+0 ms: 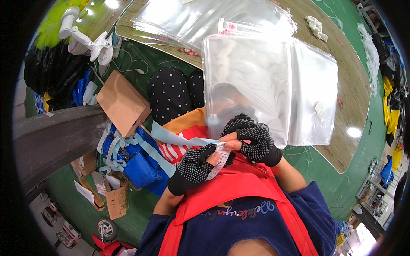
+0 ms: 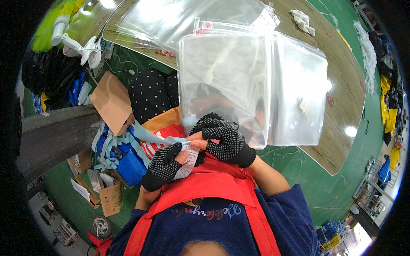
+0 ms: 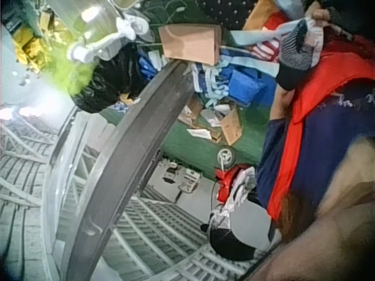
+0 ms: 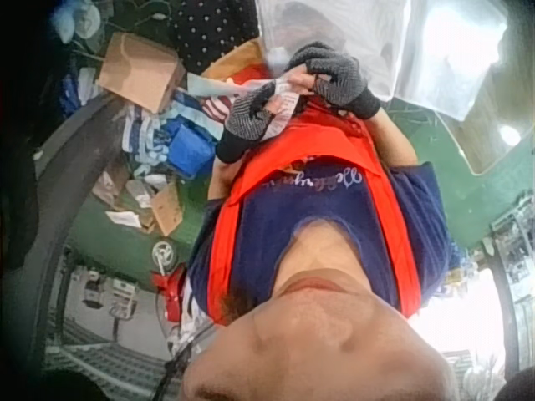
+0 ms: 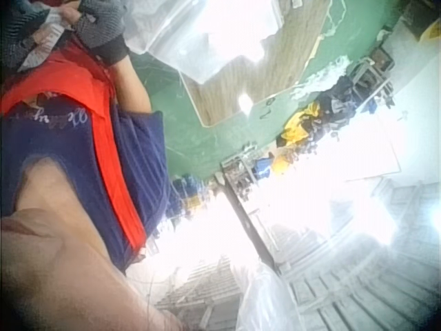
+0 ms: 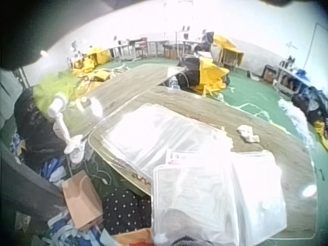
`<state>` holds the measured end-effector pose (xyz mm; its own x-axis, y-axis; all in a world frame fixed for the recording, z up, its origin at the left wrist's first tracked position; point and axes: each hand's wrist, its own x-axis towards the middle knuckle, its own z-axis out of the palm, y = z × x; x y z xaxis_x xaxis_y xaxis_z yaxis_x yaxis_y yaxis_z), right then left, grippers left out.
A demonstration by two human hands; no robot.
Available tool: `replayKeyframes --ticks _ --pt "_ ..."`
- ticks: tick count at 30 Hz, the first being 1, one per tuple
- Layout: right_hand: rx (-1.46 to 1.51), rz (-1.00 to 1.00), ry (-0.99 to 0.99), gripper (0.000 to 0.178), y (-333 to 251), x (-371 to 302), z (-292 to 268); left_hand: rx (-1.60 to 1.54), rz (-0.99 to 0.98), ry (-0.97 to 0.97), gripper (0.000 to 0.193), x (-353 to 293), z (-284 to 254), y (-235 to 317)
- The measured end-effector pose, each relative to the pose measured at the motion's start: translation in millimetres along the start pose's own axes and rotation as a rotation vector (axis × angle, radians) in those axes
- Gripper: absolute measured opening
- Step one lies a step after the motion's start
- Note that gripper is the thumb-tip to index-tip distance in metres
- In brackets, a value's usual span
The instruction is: The person places small packaged items into clear plastic bags on a workbench. They handle each item individually, open the bags, insert the items, and set the filled bags aside.
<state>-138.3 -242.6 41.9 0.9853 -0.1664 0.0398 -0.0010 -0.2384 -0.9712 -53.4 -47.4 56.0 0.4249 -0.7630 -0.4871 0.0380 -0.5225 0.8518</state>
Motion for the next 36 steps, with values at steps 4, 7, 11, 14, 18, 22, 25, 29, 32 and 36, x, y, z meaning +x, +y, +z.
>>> replayKeyframes --ticks 4,7,11,14,18,22,25,29,32,36 --pt "0.096 0.272 0.125 0.013 9 -6 -3 -0.157 -0.069 -0.082 0.035 1 -4 9" --pt "-0.523 -0.129 0.645 0.009 17 8 -28 -0.626 -0.119 -0.274 0.032 -21 -28 22" --pt "-1.084 -0.265 0.411 0.015 30 13 -30 -0.893 -0.029 0.27 0.03 -86 -20 22" --pt "-0.985 -0.143 0.28 0.047 23 2 -16 -0.882 -0.022 0.343 0.03 -101 -24 17" --pt "-0.995 0.05 0.112 0.052 34 -18 18 -0.865 -0.033 0.373 0.029 -101 -26 18" --pt "-0.865 0.01 0.23 0.029 41 -14 20 -0.861 -0.027 0.381 0.028 -97 -27 19" --pt "-0.681 0.02 0.273 0.014 33 -17 12 -0.862 -0.025 0.375 0.028 -95 -28 20" --pt "-0.11 0.38 0.774 0.016 34 -59 -25 -0.869 -0.013 0.361 0.027 -93 -27 25" --pt "-0.088 0.423 1.141 0.019 53 -114 -95 -0.874 0.002 0.338 0.027 -89 -26 29" --pt "-1.029 0.09 1.492 0.031 61 -169 -146 -0.862 0.025 0.278 0.026 -67 -23 41"
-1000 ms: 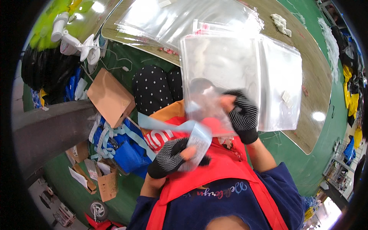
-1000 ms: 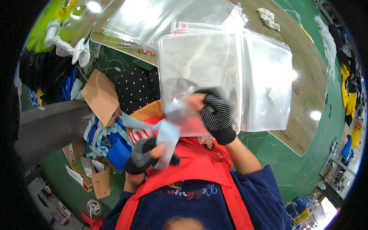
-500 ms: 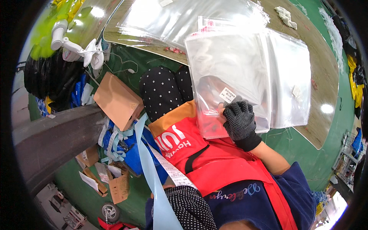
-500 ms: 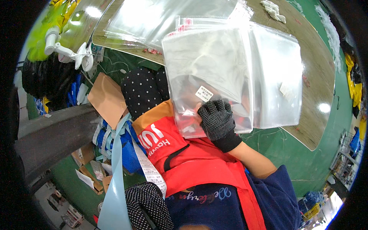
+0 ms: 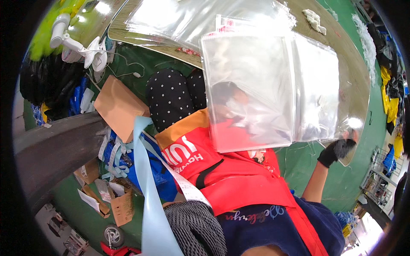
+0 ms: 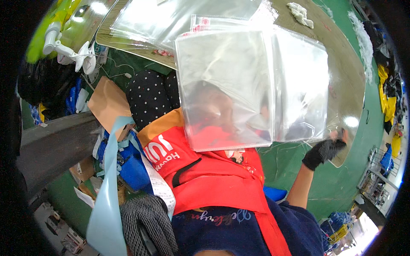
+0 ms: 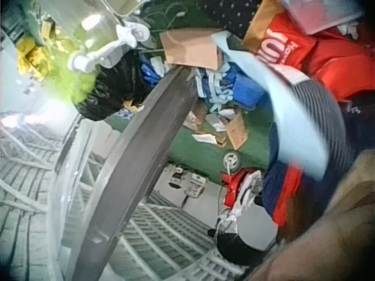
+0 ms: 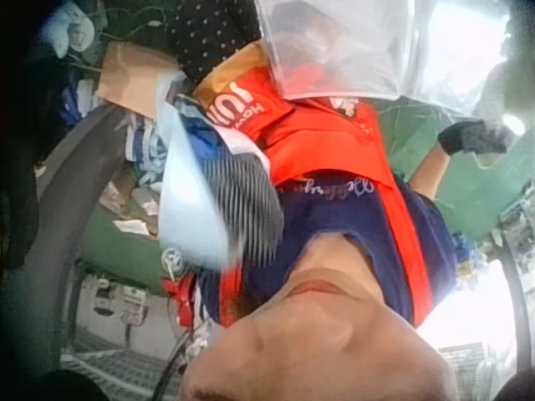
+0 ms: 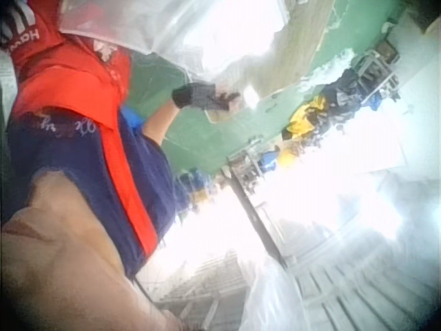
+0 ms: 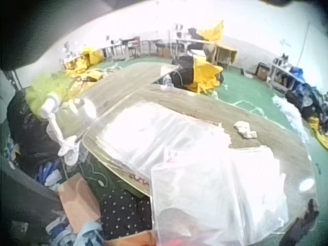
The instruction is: The person places small packaged items into clear plastic bags on a workbench. They handle each item individually, open the bags, insert the items, and set the filled bags aside.
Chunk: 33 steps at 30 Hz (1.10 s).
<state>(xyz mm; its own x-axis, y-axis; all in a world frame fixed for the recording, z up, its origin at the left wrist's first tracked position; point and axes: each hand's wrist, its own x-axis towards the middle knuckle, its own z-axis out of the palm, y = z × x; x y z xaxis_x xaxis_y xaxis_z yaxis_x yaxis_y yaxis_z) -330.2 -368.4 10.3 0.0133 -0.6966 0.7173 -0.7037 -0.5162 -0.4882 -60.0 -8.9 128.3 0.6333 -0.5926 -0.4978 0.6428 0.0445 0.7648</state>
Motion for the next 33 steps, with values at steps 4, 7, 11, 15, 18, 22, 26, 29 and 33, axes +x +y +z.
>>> replayKeyframes --ticks 4,7,11,15,18,22,26,29,33 --pt "0.226 0.15 -0.316 0.038 -124 -28 -12 0.111 -0.051 -0.124 0.026 51 36 -9" --pt "0.841 0.553 -1.236 0.05 -208 -45 5 0.448 -0.067 -0.139 0.026 66 33 -36" --pt "0.999 0.753 -1.446 0.054 -243 -54 23 0.737 -0.057 -0.195 0.025 57 27 -30" --pt "0.898 0.182 -1.379 0.029 -235 -53 31 0.714 0.119 -0.162 0.028 53 21 -35" --pt "0.895 0.047 -1.375 0.018 -239 -45 31 0.813 0.21 -0.154 0.029 57 15 -48" --pt "0.902 0.097 -1.413 0.014 -229 -49 35 0.89 0.157 -0.218 0.029 59 15 -43" --pt "0.946 0.107 -1.457 0.014 -228 -50 39 0.917 0.139 -0.251 0.028 59 16 -38" --pt "0.974 0.119 -1.429 0.015 -226 -52 38 0.977 0.123 -0.289 0.028 59 17 -32" --pt "0.875 0.173 -1.33 0.013 -222 -48 51 0.771 0.044 -0.253 0.03 62 11 -40"
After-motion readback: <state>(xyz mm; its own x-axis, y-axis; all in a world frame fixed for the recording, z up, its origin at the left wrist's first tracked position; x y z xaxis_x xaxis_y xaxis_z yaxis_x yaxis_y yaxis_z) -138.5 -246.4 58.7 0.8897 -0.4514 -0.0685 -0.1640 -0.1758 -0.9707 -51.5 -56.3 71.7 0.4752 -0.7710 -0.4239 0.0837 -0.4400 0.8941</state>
